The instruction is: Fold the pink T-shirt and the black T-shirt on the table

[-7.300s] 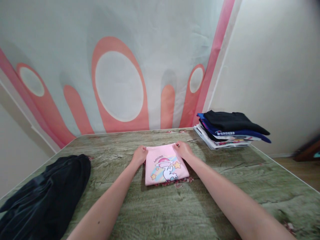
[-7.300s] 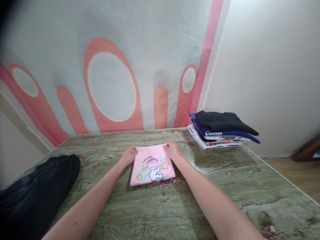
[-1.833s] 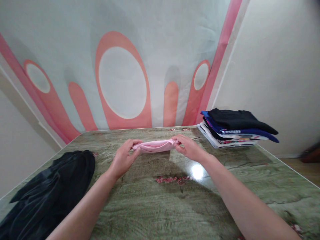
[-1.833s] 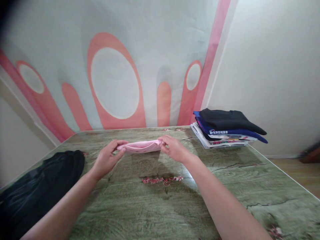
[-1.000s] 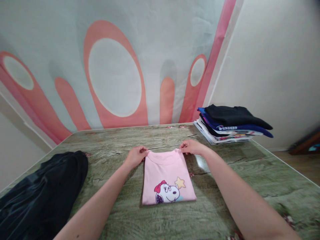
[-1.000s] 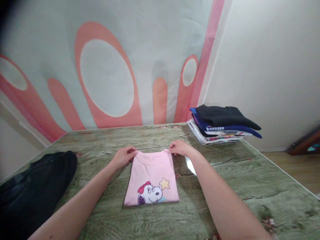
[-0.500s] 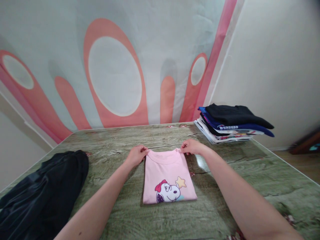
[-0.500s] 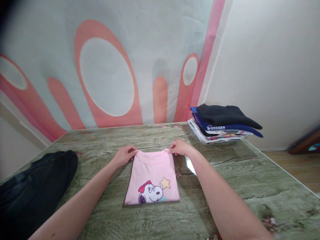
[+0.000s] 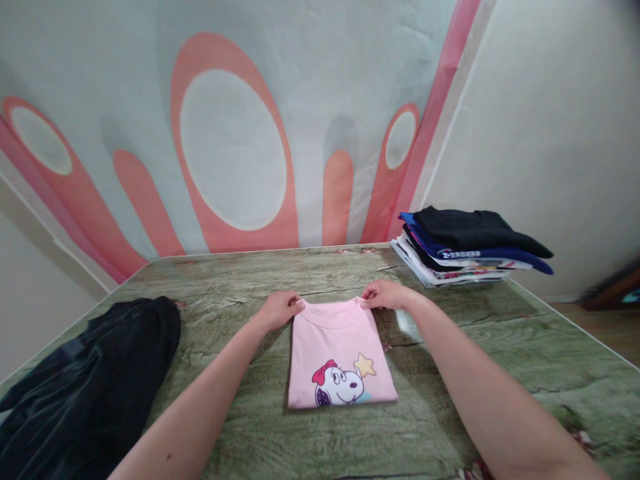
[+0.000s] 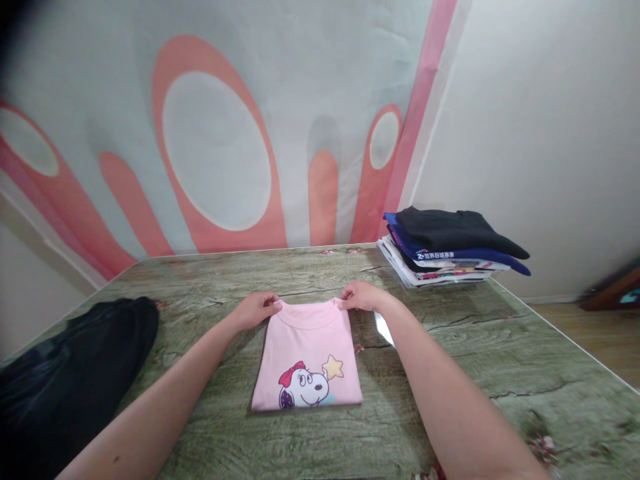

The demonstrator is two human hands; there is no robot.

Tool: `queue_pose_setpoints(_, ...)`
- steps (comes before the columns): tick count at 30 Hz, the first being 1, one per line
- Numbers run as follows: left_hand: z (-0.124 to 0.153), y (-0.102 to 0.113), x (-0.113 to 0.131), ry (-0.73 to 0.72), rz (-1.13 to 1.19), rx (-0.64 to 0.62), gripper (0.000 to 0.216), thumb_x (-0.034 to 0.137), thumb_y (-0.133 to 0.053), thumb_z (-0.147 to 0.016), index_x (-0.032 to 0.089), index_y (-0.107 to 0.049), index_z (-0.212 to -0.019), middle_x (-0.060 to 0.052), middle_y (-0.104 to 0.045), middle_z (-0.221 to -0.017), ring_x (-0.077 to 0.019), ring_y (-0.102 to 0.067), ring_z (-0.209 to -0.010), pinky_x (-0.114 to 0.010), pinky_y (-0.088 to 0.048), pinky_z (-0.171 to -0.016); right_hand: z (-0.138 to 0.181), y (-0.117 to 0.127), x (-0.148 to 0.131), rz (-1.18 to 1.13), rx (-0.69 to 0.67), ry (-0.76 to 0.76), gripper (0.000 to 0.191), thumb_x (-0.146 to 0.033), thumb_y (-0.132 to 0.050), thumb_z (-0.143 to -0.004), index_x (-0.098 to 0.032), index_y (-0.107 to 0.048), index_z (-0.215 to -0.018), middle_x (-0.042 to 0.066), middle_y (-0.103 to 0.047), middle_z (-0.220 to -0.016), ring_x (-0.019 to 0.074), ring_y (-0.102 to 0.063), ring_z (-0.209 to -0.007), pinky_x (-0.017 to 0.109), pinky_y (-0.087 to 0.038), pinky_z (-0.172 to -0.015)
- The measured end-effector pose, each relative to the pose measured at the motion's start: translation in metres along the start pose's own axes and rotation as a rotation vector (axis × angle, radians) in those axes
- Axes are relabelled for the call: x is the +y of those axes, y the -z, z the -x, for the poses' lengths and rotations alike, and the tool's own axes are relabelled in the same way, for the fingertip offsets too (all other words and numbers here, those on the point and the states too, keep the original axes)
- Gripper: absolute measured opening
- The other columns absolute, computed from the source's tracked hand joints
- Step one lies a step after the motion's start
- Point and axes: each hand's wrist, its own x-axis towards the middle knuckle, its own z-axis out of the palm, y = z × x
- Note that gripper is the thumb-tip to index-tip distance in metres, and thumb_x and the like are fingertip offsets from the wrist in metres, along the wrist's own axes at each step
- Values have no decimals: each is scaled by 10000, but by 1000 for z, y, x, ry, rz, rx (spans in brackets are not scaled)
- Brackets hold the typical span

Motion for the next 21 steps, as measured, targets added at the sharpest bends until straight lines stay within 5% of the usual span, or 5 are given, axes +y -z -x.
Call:
queue_pose_setpoints(7,10,-1,9,-105,-206,12,166,314,-505,-807,182,-606,-801,-40,-647,-802,-179,-577,-742,-250,-358,-639,13,-2,-29,295,64,58,226,-351,-672,-696,-170,-708,-826,28,-714,-808,157,-605,-711,216,-397,-594)
queue_pose_setpoints(12,13,3,11,-169,-270,-91,139,310,-524,-786,188,-586,-761,-34,-635,-791,-183,-575,-742,-249,-340,-618,19,-2,-39,360,-37,60,178,-265,-665,-673,-170,-706,-817,17,-711,-796,148,-600,-690,208,-381,-576)
queue_pose_setpoints(16,13,4,14,-146,-252,-109,123,307,-524,-784,198,-561,-738,-15,-626,-754,-177,-570,-710,-248,-341,-602,18,-5,-39,367,24,55,134,-234,-688,-644,-172,-685,-763,8,-691,-737,141,-576,-645,211,-360,-545)
queue_pose_setpoints(18,11,4,15,-99,-177,-39,102,293,-516,-793,201,-561,-800,-7,-625,-760,-174,-575,-710,-247,-373,-615,13,-7,-36,314,122,76,129,-239,-664,-692,-172,-666,-801,11,-683,-752,139,-576,-656,212,-382,-570)
queue_pose_setpoints(21,7,4,13,-52,-106,280,230,268,-511,-814,176,-543,-1023,-44,-626,-904,-194,-591,-837,-280,-442,-737,6,-8,-30,261,462,95,197,-219,-580,-787,-169,-622,-973,50,-672,-922,161,-596,-809,247,-442,-721)
